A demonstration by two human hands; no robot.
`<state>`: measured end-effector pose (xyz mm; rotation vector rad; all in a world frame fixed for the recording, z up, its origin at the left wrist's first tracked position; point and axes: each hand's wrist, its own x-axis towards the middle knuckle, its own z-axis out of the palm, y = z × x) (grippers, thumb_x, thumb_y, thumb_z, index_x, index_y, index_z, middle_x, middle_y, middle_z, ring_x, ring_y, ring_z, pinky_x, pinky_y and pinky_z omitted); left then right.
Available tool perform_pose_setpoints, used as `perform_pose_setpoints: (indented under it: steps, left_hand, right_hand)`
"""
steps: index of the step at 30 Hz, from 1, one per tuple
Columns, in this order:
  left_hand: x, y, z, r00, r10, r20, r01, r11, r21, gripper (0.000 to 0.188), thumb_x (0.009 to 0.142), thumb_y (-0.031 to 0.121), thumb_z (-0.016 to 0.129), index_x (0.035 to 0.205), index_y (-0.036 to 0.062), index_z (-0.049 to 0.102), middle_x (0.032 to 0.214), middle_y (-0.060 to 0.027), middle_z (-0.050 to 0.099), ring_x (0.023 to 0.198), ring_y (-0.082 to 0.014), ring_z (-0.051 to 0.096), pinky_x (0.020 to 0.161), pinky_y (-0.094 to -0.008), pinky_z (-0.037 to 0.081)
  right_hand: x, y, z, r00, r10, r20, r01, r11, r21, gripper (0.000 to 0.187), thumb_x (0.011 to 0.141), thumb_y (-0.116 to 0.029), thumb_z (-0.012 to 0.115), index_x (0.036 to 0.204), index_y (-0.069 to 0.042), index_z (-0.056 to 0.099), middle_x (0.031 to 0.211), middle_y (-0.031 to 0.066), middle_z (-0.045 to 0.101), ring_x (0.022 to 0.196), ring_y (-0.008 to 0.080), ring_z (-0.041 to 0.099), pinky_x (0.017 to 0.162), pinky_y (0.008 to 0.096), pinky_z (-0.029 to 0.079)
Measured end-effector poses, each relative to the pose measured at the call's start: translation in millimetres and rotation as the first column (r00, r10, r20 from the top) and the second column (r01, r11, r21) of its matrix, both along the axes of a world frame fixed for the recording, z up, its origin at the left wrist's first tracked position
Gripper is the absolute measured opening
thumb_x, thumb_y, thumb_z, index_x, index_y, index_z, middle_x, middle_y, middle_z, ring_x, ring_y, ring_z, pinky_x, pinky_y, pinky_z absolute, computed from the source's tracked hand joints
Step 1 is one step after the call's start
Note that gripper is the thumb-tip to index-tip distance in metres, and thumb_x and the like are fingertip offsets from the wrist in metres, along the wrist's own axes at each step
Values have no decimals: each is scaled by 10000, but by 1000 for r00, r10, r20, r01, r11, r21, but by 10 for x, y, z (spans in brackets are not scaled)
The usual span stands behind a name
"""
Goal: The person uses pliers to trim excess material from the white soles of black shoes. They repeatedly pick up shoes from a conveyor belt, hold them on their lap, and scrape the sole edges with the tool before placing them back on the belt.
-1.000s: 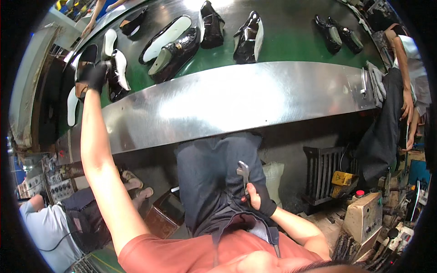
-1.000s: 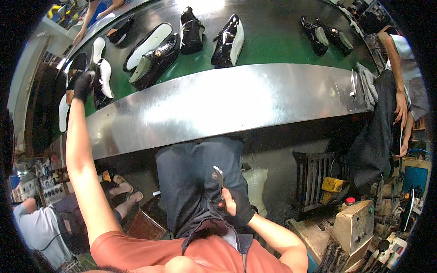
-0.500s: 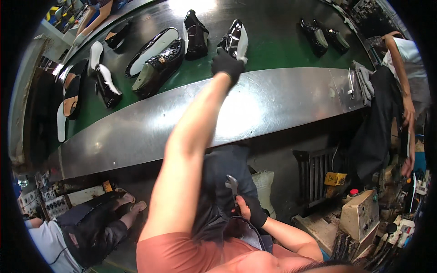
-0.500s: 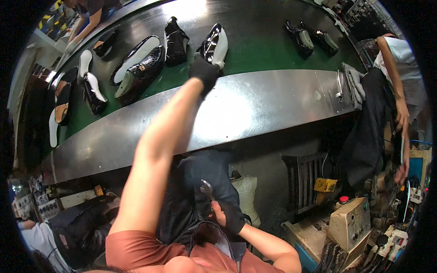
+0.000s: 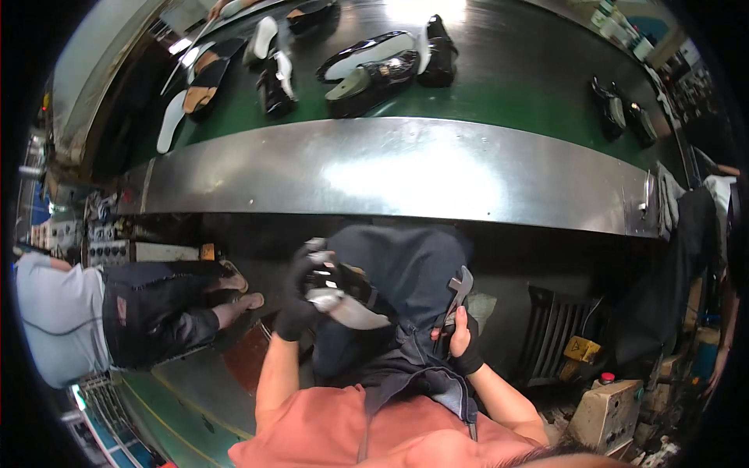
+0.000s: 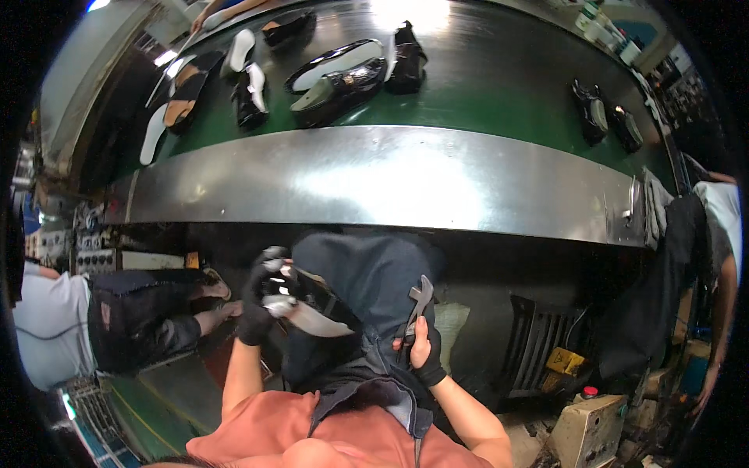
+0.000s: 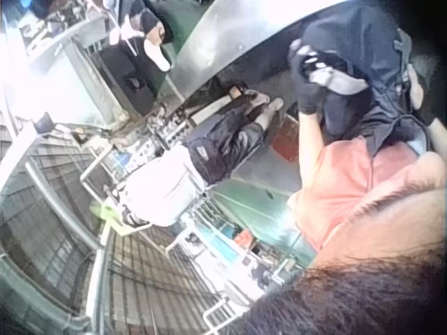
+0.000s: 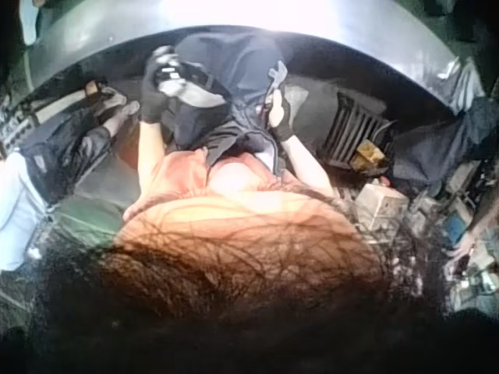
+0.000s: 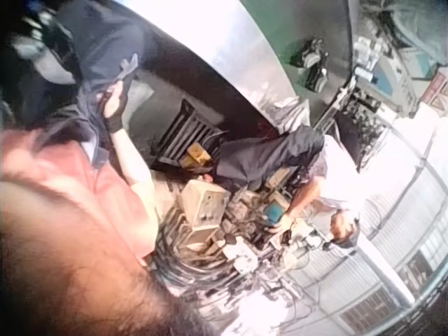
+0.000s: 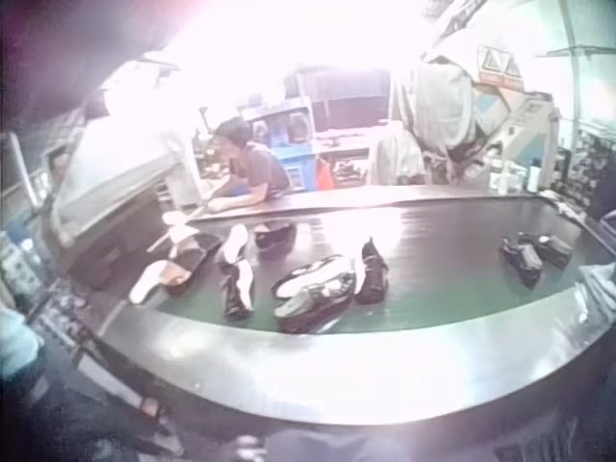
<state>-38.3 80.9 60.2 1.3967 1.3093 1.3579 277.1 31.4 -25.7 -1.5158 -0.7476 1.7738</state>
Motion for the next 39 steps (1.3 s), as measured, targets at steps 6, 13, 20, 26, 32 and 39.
perform_pose_setpoints:
  steps: [6, 13, 20, 26, 32, 39]
  left_hand:
    - [637, 357, 141, 767, -388, -511, 500, 861, 97, 319, 795, 241, 703, 1055, 60, 665, 1146, -168, 630, 1068, -349, 592, 949, -443, 449]
    - [758, 560, -367, 856, -465, 228, 482, 876, -24, 374, 955, 364, 496, 904, 37, 671, 955, -97, 654, 909, -236, 616, 829, -350, 478]
    - [754, 490, -412, 850, -413, 327, 422, 905, 49, 659, 982, 577, 283, 933, 18, 629, 967, -93, 622, 992, -208, 566, 921, -347, 435]
    - [687, 314, -407, 874, -304, 379, 322, 947, 17, 562, 999, 507, 326, 984, 23, 610, 978, -95, 630, 1011, -201, 567, 938, -362, 427]
    - [668, 321, -400, 950, -312, 15, 310, 948, 69, 465, 997, 433, 371, 963, 39, 615, 967, -99, 633, 988, -239, 571, 997, -383, 365]
    - [788, 376, -390, 975, -218, 39, 221, 971, -89, 858, 924, 695, 162, 837, 17, 681, 903, -89, 657, 994, -256, 567, 1026, -400, 327]
  right_hand:
    - [-206, -88, 431, 995, 75, 58, -76, 997, 13, 585, 996, -518, 345, 812, -19, 590, 657, 86, 630, 583, 174, 601, 585, 304, 490]
    - [-342, -357, 1009, 922, 378, 79, -382, 923, 51, 449, 1021, -376, 397, 931, 0, 626, 809, 47, 646, 726, 105, 573, 696, 259, 467]
    - [-554, -87, 849, 895, 324, -307, -333, 943, 27, 430, 1043, -327, 353, 1213, 7, 563, 1026, 91, 663, 906, 165, 629, 845, 291, 482]
    - [-544, 8, 990, 837, 282, -468, -397, 903, -165, 460, 1041, -357, 346, 1270, 9, 506, 1056, 114, 648, 1031, 210, 642, 901, 292, 497]
    - [-367, 124, 1111, 853, 382, -357, -441, 892, -101, 443, 1034, -369, 377, 1214, -6, 554, 1047, 114, 649, 982, 208, 645, 870, 313, 513]
    - [-461, 295, 1225, 853, 509, -119, -518, 853, -64, 424, 1027, -388, 379, 1005, -40, 620, 784, 37, 605, 686, 128, 575, 662, 285, 487]
